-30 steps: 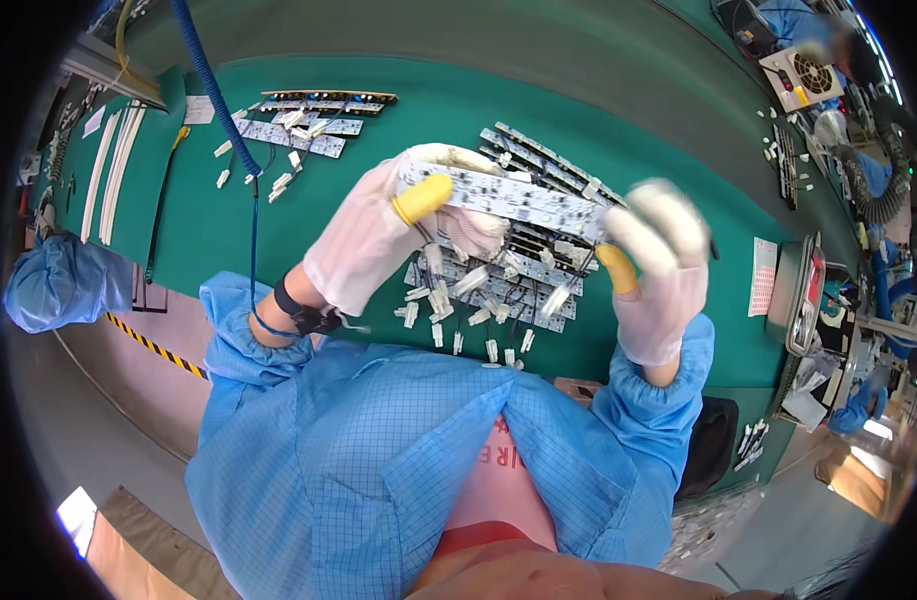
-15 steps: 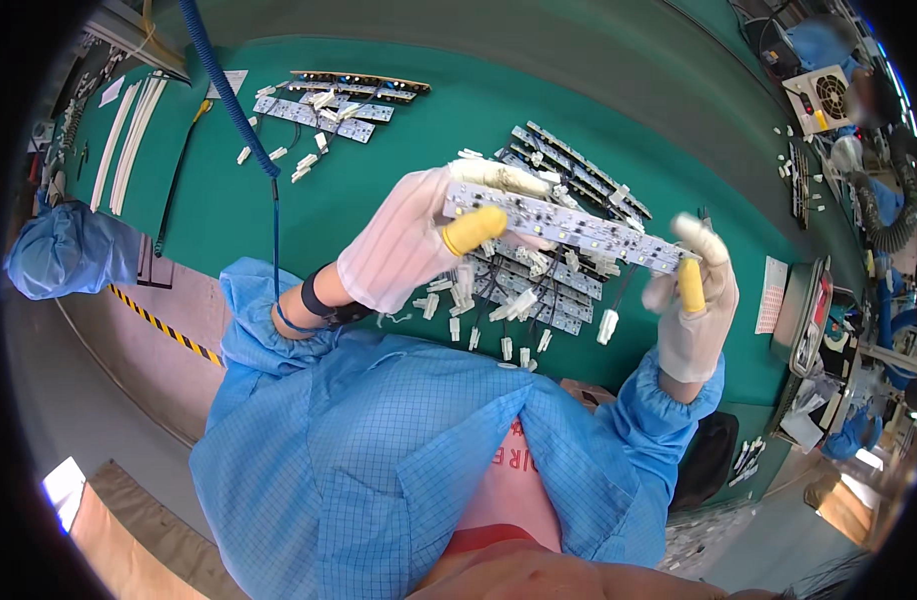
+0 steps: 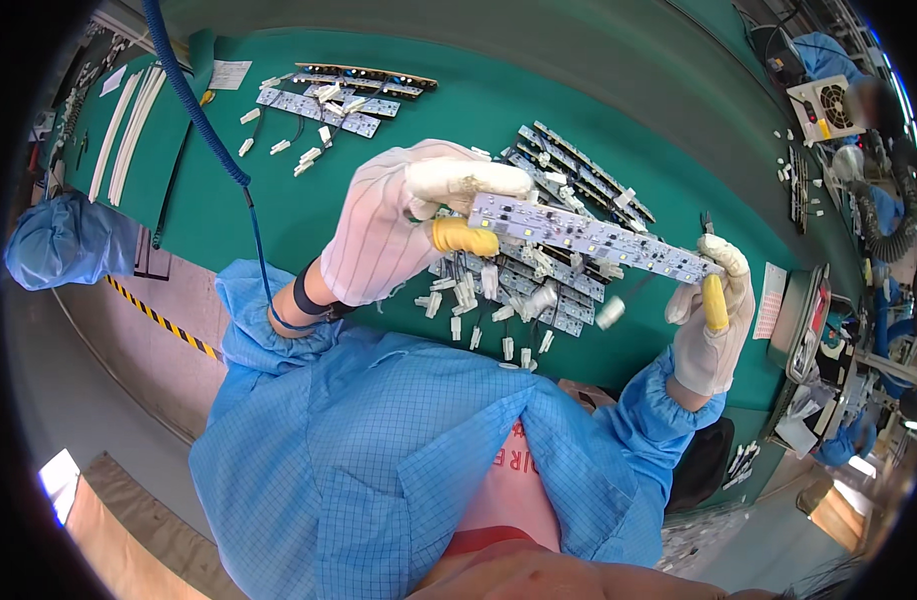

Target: Inspecting and assembling electronic components onto circuit board strips at a manufacturing station.

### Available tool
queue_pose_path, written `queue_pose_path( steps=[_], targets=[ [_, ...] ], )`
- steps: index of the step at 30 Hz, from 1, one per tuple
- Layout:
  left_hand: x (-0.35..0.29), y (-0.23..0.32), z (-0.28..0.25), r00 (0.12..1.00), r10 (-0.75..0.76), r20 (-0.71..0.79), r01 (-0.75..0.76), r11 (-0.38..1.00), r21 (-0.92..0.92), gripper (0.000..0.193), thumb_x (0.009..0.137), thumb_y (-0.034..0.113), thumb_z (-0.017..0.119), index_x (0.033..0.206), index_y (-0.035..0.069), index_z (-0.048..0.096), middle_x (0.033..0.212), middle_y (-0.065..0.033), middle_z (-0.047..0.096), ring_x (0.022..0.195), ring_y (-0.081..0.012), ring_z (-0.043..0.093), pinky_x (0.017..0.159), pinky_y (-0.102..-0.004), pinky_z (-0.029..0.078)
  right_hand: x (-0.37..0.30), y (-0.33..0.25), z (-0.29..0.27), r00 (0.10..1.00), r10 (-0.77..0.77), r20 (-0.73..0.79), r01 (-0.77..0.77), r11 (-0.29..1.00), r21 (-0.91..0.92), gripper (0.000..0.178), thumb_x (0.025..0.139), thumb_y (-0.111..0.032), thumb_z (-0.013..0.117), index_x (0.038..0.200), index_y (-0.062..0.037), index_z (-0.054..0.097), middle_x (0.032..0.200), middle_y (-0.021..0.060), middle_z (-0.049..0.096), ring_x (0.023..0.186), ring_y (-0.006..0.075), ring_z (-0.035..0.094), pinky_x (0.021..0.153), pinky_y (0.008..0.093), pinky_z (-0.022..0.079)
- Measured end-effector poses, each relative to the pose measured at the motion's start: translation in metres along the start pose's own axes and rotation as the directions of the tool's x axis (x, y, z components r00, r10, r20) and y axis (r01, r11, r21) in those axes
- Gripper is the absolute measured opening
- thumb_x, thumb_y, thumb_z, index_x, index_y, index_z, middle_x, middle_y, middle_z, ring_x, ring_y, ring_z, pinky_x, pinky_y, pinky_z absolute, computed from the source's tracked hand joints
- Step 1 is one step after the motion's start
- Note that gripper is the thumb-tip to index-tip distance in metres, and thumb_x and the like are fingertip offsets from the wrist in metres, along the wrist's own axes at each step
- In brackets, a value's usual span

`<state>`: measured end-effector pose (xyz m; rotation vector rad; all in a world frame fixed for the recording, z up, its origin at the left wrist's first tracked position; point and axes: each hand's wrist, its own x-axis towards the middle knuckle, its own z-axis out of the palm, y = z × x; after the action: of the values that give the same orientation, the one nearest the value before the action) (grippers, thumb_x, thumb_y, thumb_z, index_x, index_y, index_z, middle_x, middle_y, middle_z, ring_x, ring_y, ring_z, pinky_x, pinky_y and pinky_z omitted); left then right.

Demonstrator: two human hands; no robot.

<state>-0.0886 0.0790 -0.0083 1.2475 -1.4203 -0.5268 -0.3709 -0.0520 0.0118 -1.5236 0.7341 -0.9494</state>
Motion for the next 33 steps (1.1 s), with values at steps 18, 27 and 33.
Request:
queue_pose_path(
  steps=[18,27,33],
  targets=[
    [-0.005,-0.01,-0.018,0.999,0.012,-0.053,-0.014,0.999,-0.052,0.051,0.084,0.032,0.071,0.117,-0.006,0.06,0.112,-0.0221,0.064,0.099,-0.0275,0.065,0.086,-0.0366,0.053,-0.003,-0.02,0.011,0.989,0.143,0.029,-0.143,0.99,-0.002,0.066,0.081,-0.046,0.075,0.119,0.003,0.052,0.08,0.0057,0.06,0.052,0.0058,0.051,0.047,0.0167,0.037],
    [-0.004,-0.008,-0.016,0.972,-0.203,-0.121,0.195,0.978,-0.074,0.056,0.082,0.033,0.073,0.122,-0.004,0.06,0.11,-0.0144,0.066,0.087,-0.0176,0.067,0.078,-0.0265,0.054,-0.004,-0.024,0.007,0.986,0.107,0.131,-0.115,0.992,0.051,0.057,0.087,-0.041,0.069,0.118,0.004,0.053,0.08,0.0109,0.063,0.053,0.0079,0.054,0.05,0.0176,0.039],
    [0.0,-0.011,-0.012,0.924,-0.338,-0.179,0.334,0.941,-0.056,0.053,0.088,0.036,0.066,0.124,-0.002,0.059,0.11,-0.0134,0.068,0.088,-0.0166,0.067,0.081,-0.0257,0.052,-0.002,-0.02,0.003,0.963,0.07,0.26,-0.092,0.993,0.073,0.053,0.088,-0.037,0.067,0.122,0.0011,0.053,0.089,0.0114,0.065,0.06,0.0114,0.059,0.057,0.0219,0.047]
  ],
)
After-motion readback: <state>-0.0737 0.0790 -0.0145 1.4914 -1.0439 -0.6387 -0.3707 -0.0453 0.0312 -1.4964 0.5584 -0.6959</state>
